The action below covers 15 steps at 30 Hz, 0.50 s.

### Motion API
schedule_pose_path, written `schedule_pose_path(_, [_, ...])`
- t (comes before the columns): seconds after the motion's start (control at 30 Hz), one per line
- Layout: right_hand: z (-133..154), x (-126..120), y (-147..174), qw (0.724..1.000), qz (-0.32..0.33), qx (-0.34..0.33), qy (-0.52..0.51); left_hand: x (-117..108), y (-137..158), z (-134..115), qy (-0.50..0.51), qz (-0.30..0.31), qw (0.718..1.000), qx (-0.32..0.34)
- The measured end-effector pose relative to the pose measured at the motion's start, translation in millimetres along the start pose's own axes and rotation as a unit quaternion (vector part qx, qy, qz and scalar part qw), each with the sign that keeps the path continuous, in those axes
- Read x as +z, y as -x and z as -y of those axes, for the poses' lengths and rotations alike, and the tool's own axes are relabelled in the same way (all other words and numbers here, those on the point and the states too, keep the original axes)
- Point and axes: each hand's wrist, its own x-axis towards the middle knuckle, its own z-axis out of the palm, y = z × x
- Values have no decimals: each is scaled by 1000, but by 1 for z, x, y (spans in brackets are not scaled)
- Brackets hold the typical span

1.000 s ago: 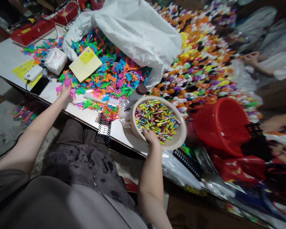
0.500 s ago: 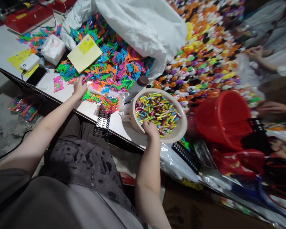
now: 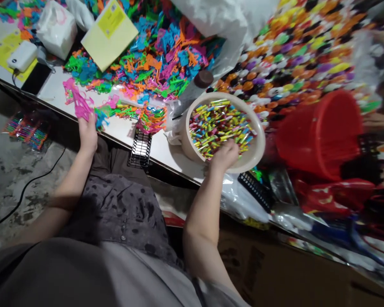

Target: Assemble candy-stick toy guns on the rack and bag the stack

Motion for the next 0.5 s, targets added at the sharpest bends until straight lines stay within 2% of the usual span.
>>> schedule_pose_path(0.1, [26,4,34,987,-116,-20,-110,-32,78,-1,-11,141,980,-139])
schedule_pose_path(0.13, [38,10,51,978,-124,-53,-160,-42,97,-2,-21,201,966,-160])
schedule_pose_path(0.17, [52,18,70,968,-106,-99,-206,-53,111,-4,-39,264,948,-171])
schedule_pose_path(0.23, [82,39,110,952,66,-194,-228,-71,127,-10,-100,375,906,-171])
schedule_pose_path(0.3, [110,64,147,897,284,-275,-198,-86,129,-18,-170,440,867,-162])
schedule_pose_path(0.33, [121,77,161,869,352,-296,-181,-92,127,-21,-196,454,855,-159])
schedule_pose_path(0.37, [129,89,173,852,396,-297,-172,-96,125,-24,-207,458,849,-163])
schedule_pose_path(0.4, [135,100,181,848,418,-279,-172,-99,122,-27,-205,451,851,-175])
schedule_pose_path(0.5, [139,119,191,859,431,-168,-220,-104,119,-30,-137,389,876,-249])
